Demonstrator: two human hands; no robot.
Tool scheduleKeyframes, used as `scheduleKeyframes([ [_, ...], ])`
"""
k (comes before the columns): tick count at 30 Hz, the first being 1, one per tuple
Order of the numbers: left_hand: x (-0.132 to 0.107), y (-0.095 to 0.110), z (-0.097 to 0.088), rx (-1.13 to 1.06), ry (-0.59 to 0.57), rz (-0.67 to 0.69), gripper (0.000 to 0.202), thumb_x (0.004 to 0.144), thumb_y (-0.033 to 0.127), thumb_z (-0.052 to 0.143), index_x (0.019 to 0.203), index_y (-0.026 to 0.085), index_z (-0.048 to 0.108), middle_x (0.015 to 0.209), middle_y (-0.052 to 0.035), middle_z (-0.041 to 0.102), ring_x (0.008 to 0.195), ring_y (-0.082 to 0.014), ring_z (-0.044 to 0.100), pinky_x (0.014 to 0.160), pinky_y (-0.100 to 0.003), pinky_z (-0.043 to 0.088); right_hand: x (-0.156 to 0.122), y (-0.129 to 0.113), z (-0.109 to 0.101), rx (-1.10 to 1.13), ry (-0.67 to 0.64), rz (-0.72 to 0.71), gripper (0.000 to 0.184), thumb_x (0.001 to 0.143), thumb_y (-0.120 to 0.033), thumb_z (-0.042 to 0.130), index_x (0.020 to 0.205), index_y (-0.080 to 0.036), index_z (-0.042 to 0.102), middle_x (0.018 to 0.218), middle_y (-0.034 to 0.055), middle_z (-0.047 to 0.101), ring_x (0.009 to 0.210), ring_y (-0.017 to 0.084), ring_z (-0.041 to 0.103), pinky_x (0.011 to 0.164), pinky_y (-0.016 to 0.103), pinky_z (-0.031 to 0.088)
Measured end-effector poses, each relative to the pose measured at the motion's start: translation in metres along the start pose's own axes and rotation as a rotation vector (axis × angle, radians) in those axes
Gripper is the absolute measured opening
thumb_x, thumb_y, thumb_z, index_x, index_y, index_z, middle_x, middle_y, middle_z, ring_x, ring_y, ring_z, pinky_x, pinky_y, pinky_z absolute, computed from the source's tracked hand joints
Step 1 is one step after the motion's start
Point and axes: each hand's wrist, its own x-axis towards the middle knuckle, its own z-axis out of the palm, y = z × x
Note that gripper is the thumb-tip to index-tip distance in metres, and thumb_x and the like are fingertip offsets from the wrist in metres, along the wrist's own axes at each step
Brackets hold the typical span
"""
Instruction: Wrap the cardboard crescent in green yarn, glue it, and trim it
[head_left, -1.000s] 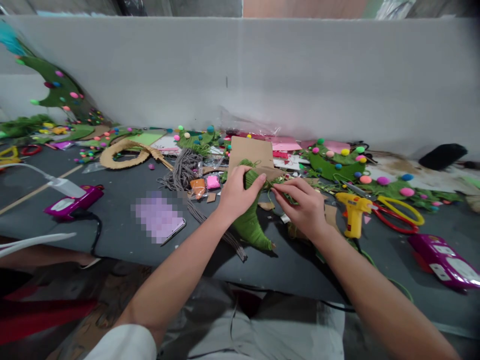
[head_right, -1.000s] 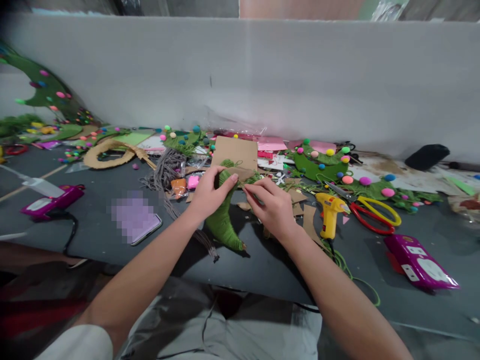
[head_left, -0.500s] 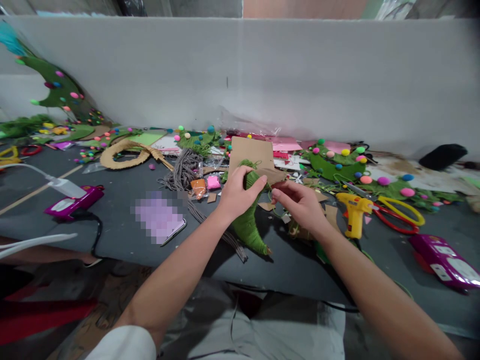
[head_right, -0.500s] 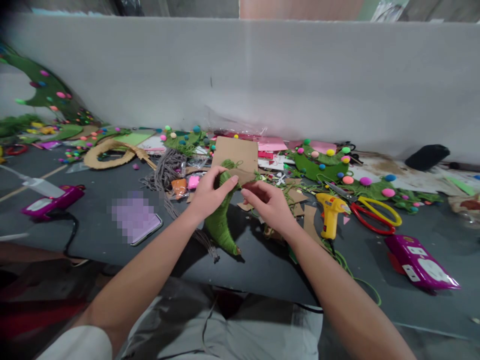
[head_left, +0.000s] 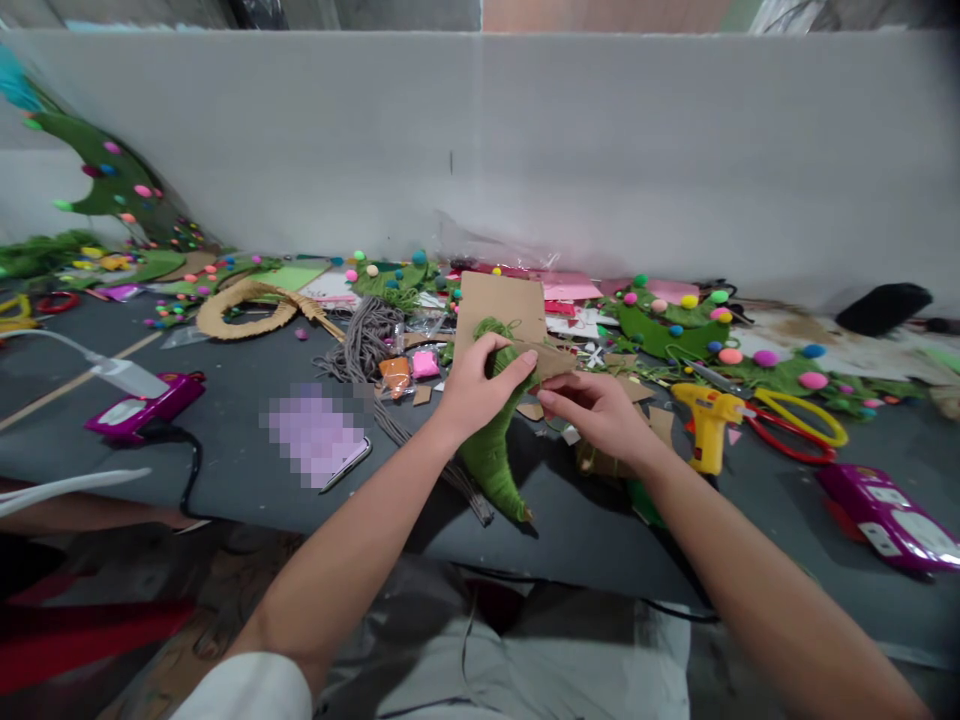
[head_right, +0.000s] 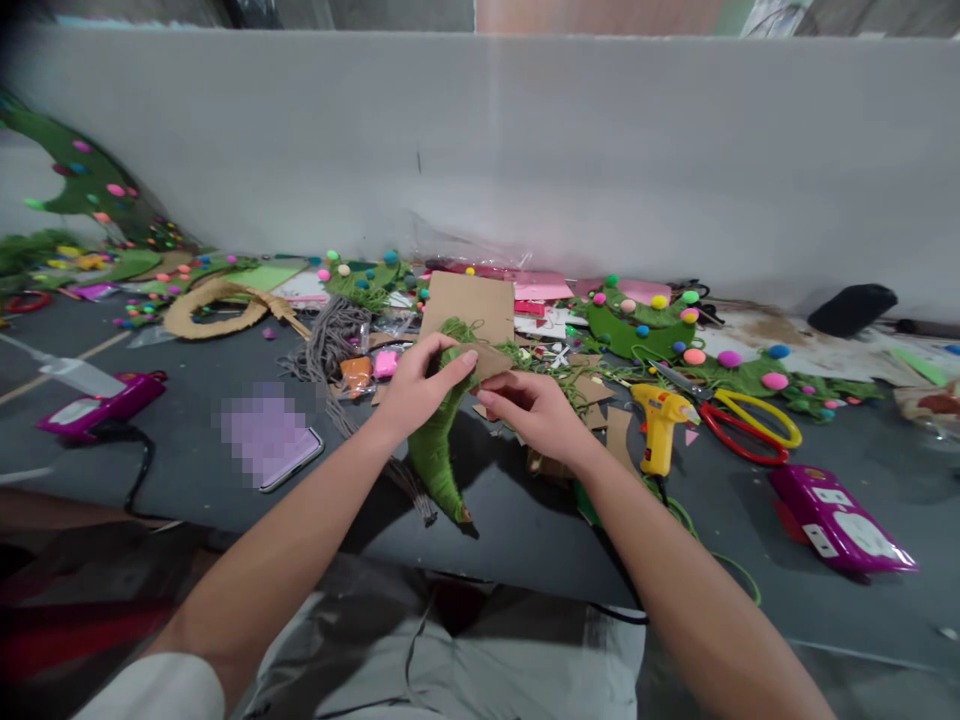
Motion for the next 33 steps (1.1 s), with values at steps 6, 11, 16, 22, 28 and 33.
scheduleKeyframes([
  [6, 0.002, 0.004, -0.006, -0.072, -0.177, 0.040, 0.027, 0.086, 0.046, 0.061, 0.088, 0.019, 0.061, 0.084, -0.0009, 0.062, 0.078, -0.0152, 0.056, 0.072, -0.028, 0.044, 0.003, 0.010, -0.016, -0.055, -0.142, 0.048, 0.028, 0.086, -0.042, 0.066, 0.084, -0.014, 0.071, 0.076, 0.0040, 0.068, 0.070, 0.016, 0.061, 0.066, 0.027, 0.050],
  [11, -0.002, 0.007, -0.009, 0.097, -0.404, 0.095, 0.030, 0.085, 0.050, 0.061, 0.092, 0.021, 0.064, 0.089, -0.0019, 0.066, 0.082, -0.0182, 0.060, 0.073, -0.030, 0.045, 0.005, 0.008, -0.027, -0.234, -0.159, 0.015, 0.023, 0.087, -0.037, 0.062, 0.090, -0.016, 0.071, 0.081, 0.0025, 0.069, 0.070, 0.015, 0.058, 0.063, 0.026, 0.046],
  [16, -0.009, 0.009, -0.006, 0.409, -0.520, 0.110, 0.037, 0.083, 0.057, 0.057, 0.100, 0.025, 0.065, 0.098, -0.0045, 0.071, 0.087, -0.0253, 0.065, 0.071, -0.034, 0.046, 0.005, 0.000, -0.030, -0.378, -0.151, -0.042, 0.024, 0.092, -0.037, 0.057, 0.089, -0.017, 0.069, 0.078, 0.0030, 0.068, 0.066, 0.014, 0.055, 0.059, 0.025, 0.042],
  [22, -0.014, 0.012, 0.006, 0.591, -0.495, 0.091, 0.037, 0.083, 0.057, 0.057, 0.099, 0.025, 0.065, 0.100, -0.0073, 0.073, 0.092, -0.0316, 0.067, 0.070, -0.038, 0.047, 0.004, -0.006, -0.028, -0.456, 0.008, -0.030, 0.025, 0.093, -0.040, 0.057, 0.085, -0.018, 0.064, 0.070, 0.0011, 0.062, 0.060, 0.012, 0.050, 0.054, 0.025, 0.038],
  [28, -0.010, 0.007, 0.002, 0.476, -0.348, 0.039, 0.039, 0.087, 0.058, 0.053, 0.105, 0.025, 0.064, 0.105, -0.0074, 0.072, 0.094, -0.0301, 0.066, 0.074, -0.041, 0.049, 0.005, -0.002, -0.028, -0.439, 0.120, -0.011, 0.027, 0.092, -0.042, 0.058, 0.081, -0.017, 0.061, 0.069, 0.0006, 0.059, 0.059, 0.012, 0.049, 0.054, 0.026, 0.037],
  [33, -0.003, 0.000, -0.005, 0.224, -0.356, 0.075, 0.029, 0.090, 0.044, 0.054, 0.108, 0.025, 0.065, 0.112, -0.0048, 0.071, 0.102, -0.0246, 0.065, 0.090, -0.039, 0.049, 0.009, 0.008, -0.031, -0.320, 0.021, 0.015, 0.027, 0.091, -0.042, 0.058, 0.082, -0.017, 0.062, 0.071, 0.0001, 0.059, 0.060, 0.011, 0.048, 0.054, 0.024, 0.039],
])
